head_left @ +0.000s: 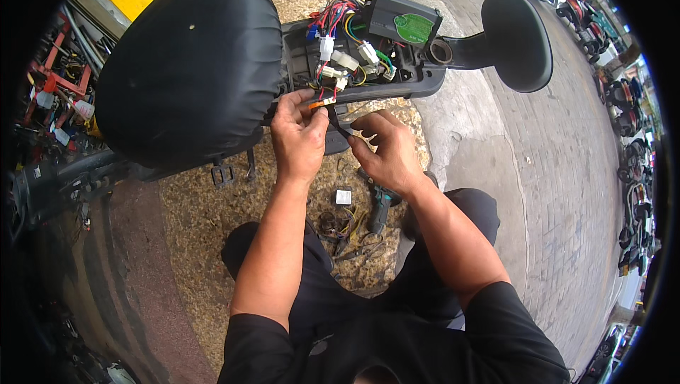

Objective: The person kneels beside a scooter with the seat compartment open and works on the internal wiring. They connect and disconnect wire connectors, wrap connections with electrical tape, and organize the wires within the compartment.

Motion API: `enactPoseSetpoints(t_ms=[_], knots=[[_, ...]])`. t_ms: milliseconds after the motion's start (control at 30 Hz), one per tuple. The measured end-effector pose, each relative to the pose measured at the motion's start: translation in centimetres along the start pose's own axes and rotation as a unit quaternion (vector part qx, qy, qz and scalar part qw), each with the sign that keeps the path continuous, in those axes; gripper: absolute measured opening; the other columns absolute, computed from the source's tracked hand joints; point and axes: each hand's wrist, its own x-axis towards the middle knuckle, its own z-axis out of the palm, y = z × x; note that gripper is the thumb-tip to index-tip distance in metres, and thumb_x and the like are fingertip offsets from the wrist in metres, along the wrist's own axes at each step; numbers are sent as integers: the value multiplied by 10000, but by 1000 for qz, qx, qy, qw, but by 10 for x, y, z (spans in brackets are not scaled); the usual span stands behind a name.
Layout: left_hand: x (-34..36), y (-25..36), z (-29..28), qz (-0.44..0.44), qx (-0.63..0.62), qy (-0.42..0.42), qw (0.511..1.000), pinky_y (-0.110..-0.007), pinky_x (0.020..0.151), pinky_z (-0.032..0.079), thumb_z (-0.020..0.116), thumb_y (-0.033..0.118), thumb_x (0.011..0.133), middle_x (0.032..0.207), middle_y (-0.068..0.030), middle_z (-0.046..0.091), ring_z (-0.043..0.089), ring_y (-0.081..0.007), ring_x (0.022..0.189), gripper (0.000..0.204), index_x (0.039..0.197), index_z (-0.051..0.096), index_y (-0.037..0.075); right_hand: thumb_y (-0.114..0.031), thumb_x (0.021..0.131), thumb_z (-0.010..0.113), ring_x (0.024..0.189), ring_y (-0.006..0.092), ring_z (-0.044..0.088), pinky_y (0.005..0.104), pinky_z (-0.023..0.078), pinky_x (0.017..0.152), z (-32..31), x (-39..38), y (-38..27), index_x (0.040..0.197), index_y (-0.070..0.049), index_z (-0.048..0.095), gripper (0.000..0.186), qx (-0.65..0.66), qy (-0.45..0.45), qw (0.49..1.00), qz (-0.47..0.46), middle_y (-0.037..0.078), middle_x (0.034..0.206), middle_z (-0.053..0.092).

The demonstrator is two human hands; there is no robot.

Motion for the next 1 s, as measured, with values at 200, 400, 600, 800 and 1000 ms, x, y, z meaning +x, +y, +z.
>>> enactPoseSetpoints(t_ms=[200, 400, 600, 800, 1000], knots=[[0, 1, -1, -10, 31, -7, 999, -244, 707, 526, 653, 24, 910, 1002, -85, 686, 619, -93, 831, 331, 1224, 572, -42, -76, 811, 756, 796, 316, 703, 407, 550, 712, 0, -2, -3, 953, -15, 687, 169, 8, -3, 999, -34, 142, 853, 694], [0, 1, -1, -12, 28, -9, 1000, -250, 701, 535, 659, 27, 908, 1000, -84, 686, 624, -96, 832, 324, 1215, 579, -39, -53, 797, 738, 781, 347, 692, 415, 544, 709, 7, -4, -4, 882, -20, 671, 113, 46, 7, 998, 45, 159, 838, 694], [0, 2, 0, -20, 15, 1, 1000, -229, 711, 500, 642, -23, 898, 959, -95, 695, 620, -89, 808, 298, 1184, 567, -59, -57, 801, 720, 781, 359, 689, 422, 542, 695, 6, -2, -4, 876, -29, 666, 97, -3, 2, 1000, -6, 160, 837, 690], [-9, 4, 2, -37, 3, -1, 999, -225, 634, 486, 633, -15, 892, 900, -73, 675, 604, -78, 748, 343, 1218, 535, -53, -39, 776, 714, 724, 381, 648, 474, 516, 650, 2, -8, -13, 836, -54, 640, 97, -88, 47, 993, -66, 156, 781, 630], [-7, 3, -3, -37, 22, -23, 999, -250, 656, 510, 614, -5, 901, 918, -67, 671, 605, -88, 734, 411, 1300, 518, -17, -30, 745, 721, 710, 356, 606, 467, 494, 617, -5, -9, -26, 838, -83, 624, 145, -181, 66, 971, -138, 119, 792, 577]])
